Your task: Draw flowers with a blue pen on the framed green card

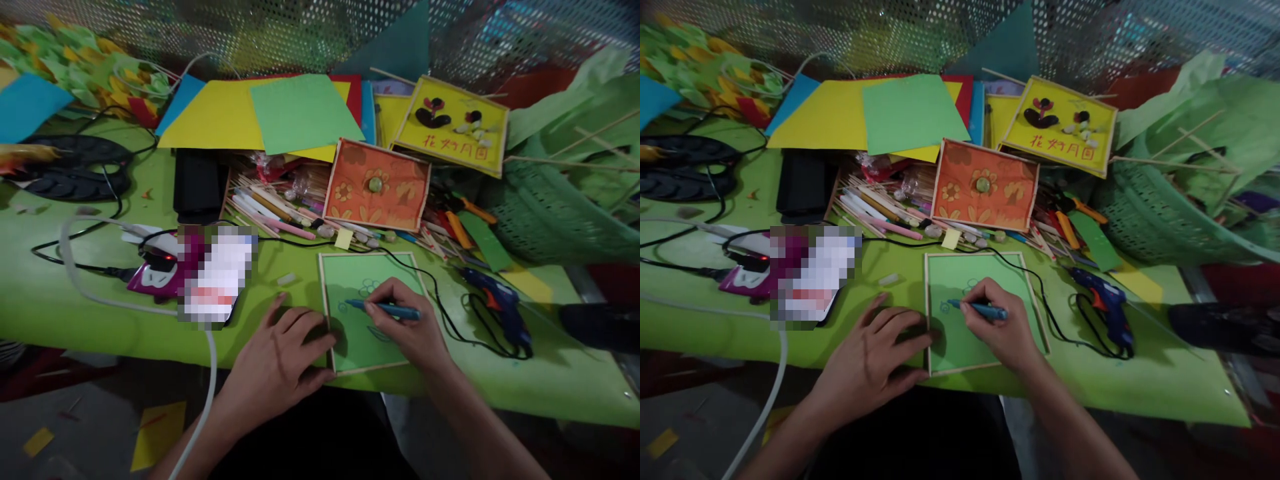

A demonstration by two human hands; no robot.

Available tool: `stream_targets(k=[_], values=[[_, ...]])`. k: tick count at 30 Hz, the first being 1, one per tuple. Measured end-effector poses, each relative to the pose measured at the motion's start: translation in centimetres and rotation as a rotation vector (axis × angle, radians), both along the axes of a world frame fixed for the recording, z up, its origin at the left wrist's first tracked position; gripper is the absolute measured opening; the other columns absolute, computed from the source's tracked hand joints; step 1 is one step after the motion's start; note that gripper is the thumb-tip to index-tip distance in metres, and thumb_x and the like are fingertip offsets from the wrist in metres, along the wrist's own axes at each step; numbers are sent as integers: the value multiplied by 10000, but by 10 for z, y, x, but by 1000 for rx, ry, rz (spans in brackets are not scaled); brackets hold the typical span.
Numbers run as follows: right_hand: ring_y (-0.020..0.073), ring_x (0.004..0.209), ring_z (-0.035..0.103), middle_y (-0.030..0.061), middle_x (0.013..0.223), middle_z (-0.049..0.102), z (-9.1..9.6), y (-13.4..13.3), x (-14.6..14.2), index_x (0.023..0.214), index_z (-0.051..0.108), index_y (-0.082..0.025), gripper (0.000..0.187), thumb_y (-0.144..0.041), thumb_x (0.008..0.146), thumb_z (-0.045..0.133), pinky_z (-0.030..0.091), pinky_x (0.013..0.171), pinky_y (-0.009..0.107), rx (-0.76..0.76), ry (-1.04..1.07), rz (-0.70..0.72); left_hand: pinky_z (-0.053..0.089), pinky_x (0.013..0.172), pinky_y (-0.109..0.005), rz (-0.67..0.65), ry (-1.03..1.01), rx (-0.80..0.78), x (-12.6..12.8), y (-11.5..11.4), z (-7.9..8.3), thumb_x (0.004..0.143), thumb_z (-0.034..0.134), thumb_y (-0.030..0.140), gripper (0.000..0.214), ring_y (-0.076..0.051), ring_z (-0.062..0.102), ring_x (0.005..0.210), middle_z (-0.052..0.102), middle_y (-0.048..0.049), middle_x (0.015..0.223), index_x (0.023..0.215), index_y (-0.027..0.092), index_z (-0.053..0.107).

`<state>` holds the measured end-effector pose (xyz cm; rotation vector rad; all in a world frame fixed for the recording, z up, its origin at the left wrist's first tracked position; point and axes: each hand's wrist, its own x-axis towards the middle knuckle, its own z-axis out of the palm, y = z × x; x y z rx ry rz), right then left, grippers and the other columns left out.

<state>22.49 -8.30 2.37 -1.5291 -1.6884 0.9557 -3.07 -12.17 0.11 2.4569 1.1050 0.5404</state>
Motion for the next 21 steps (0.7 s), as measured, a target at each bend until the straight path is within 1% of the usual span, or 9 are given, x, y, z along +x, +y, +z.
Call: stream_targets(k=[5, 10, 17, 21], values=[[129, 567, 519, -23, 657, 619, -1, -1, 0, 779, 640, -211, 116, -281, 859, 685, 382, 522, 237, -3, -22, 20, 242, 1256, -576, -11, -7, -12, 0, -1, -2, 976, 677, 406, 349, -232, 588, 1242, 648, -27, 1311, 1309, 316, 628], [130, 571, 520, -27, 658, 618, -3, -1, 2, 793, 644, -212, 123, -293, 875, 685, 391, 528, 241, 21, -42, 18, 214, 1269, -584, -5, -5, -18, 0, -1, -1, 972, 684, 416, 358, -231, 585, 1253, 645, -16, 1313, 1313, 324, 623], [128, 564, 514, -25, 656, 615, -2, -2, 3, 791, 651, -210, 132, -296, 880, 697, 383, 511, 236, 28, 6, 33, 219, 1267, -598, -14, 1, -19, 2, 1, -2, 972, 681, 418, 346, -243, 588, 1248, 649, -32, 1297, 1297, 313, 628], [134, 586, 545, -20, 678, 634, -4, -1, 2, 814, 662, -212, 132, -309, 886, 714, 407, 532, 237, 21, 11, 36, 211, 1273, -596, -12, -6, -20, 1, 0, -1, 964, 691, 417, 343, -235, 592, 1241, 646, -27, 1302, 1285, 311, 630]])
